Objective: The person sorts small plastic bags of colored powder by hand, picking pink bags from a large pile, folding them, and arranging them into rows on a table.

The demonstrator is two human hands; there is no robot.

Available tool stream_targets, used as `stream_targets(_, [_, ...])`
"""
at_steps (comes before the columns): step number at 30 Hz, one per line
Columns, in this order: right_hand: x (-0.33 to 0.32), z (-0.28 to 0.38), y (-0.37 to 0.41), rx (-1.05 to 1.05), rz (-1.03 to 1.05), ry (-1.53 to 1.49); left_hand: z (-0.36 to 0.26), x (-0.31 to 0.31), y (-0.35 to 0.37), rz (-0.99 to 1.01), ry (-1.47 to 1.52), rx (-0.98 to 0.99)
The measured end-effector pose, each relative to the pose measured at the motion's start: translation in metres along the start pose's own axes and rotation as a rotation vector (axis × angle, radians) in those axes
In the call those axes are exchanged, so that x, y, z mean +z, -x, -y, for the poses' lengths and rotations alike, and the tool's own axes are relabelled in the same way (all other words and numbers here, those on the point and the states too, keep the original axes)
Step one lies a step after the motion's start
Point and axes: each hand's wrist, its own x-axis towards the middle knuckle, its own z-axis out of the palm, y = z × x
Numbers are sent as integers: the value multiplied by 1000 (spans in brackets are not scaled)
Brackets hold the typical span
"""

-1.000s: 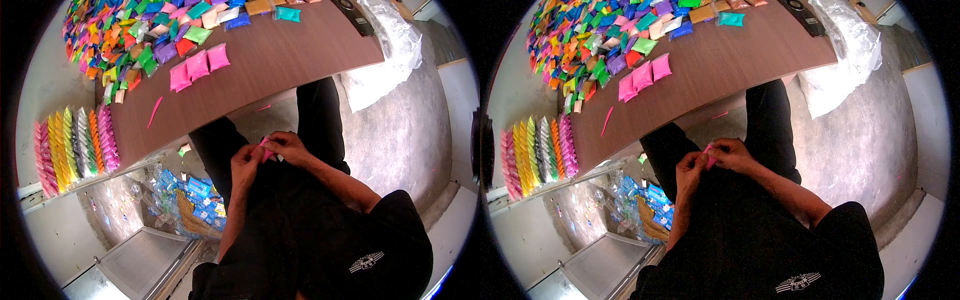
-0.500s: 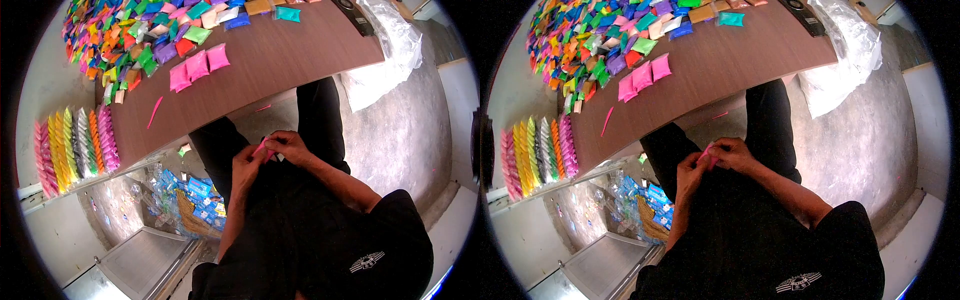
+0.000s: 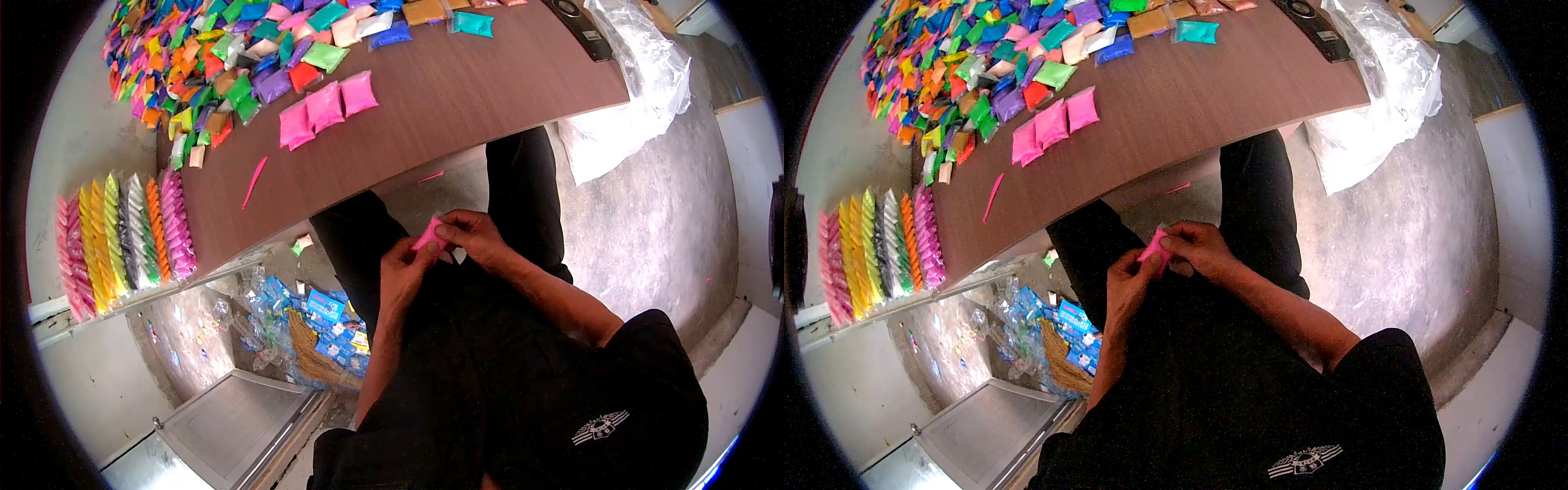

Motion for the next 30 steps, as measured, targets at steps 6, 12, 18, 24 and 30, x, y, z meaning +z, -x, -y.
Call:
stream_targets(6, [1, 4, 1, 93, 61, 20, 6, -1, 1, -31, -22, 54])
stream_targets(12, [-1, -1, -1, 32, -3, 78, -7, 1, 4, 4, -27, 5])
stream_targets(18, [1, 6, 1, 64, -35, 9, -4, 3, 1, 30, 4, -50])
stream_targets(24, [1, -4, -3, 97, 26, -50, 11, 0, -2, 10, 32, -20])
stream_targets(30, [0, 3, -1, 39, -53, 61, -6, 9, 3, -16, -11, 26])
